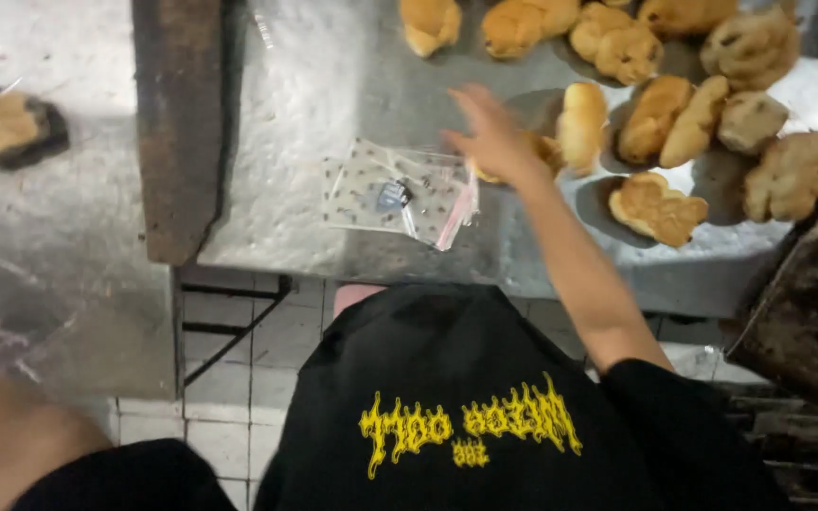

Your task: Packing individual loaves of bread into plastic bags on a metal table.

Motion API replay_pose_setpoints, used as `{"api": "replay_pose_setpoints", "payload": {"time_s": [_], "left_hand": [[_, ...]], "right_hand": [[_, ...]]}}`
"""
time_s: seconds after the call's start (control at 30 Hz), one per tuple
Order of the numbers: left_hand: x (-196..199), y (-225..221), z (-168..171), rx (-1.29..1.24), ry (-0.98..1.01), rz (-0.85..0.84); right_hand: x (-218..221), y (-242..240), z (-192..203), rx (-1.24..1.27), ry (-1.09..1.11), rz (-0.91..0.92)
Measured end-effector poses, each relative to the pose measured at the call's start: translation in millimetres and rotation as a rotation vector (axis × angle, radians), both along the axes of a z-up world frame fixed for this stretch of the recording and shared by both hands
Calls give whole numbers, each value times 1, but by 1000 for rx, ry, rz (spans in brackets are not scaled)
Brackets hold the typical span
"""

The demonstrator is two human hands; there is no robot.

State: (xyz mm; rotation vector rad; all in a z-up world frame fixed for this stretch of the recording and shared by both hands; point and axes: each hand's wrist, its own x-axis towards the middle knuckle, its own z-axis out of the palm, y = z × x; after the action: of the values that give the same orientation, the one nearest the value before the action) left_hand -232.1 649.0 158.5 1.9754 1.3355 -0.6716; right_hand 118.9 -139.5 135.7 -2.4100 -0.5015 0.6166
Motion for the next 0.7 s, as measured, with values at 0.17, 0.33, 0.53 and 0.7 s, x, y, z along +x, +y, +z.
{"api": "replay_pose_setpoints", "payload": {"time_s": [0.17,0.33,0.53,0.7], "left_hand": [[147,-183,-55,14,270,-112],[234,-361,-223,210,-175,-698],[303,-638,-223,-94,-552,-1193],[267,-646,-149,78,-570,-1460]], "right_hand": [[-24,-153,-70,-331,-58,-346],[-15,-206,-146,34,146,-618],[10,-207,-219,-90,28,-860],[-15,-185,-156,503,-73,-838]]}}
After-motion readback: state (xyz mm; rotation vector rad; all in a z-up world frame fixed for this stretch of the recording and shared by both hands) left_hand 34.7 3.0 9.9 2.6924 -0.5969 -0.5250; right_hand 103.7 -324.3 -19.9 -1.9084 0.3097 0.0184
